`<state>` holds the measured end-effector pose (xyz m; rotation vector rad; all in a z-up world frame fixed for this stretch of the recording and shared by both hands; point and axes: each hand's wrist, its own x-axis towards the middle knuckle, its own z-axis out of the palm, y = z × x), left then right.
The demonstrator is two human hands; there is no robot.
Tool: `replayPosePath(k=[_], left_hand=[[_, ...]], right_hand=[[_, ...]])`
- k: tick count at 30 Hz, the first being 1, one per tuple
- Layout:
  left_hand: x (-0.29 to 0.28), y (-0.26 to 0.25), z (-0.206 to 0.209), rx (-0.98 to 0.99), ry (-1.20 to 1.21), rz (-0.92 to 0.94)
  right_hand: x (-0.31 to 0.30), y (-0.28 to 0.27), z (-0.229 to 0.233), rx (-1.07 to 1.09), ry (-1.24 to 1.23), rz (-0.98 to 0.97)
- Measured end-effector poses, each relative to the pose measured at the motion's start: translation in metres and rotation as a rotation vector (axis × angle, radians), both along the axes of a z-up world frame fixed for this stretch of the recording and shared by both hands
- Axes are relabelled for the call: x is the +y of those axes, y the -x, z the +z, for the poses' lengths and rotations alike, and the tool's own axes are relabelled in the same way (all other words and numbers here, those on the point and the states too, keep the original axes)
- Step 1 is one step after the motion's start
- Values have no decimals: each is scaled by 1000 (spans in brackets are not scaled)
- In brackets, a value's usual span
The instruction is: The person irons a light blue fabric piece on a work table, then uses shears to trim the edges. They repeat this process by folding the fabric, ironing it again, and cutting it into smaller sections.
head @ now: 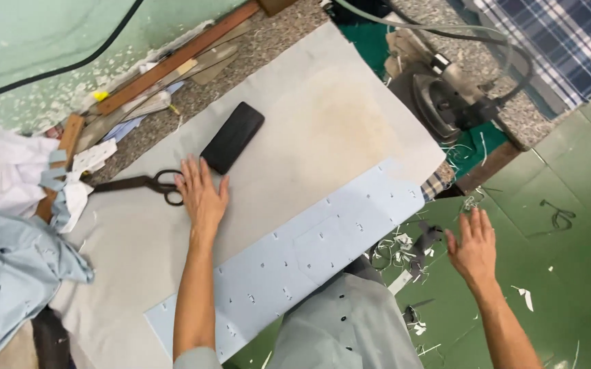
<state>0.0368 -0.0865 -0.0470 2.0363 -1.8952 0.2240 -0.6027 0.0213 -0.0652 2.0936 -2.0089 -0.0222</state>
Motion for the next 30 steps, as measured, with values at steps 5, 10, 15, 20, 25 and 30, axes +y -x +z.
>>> replayPosePath(k=[5,10,15,20,25,30], left_hand=[[-65,48,-22,65,-45,-54],[-38,89,-32,37,9,115],[17,148,-7,199,-4,344],[50,213,3,211,-68,523],[61,377,3,236,26,572],[6,477,4,482,-498,265]], right_hand=[[-24,-20,33,-47,168,118],[-111,-5,55,-166,219,279],[-237,33,61,-70,374,514],[-294,69,62,38,165,647],[-300,68,74,-27,91,781],[-324,72,66,333,138,729]])
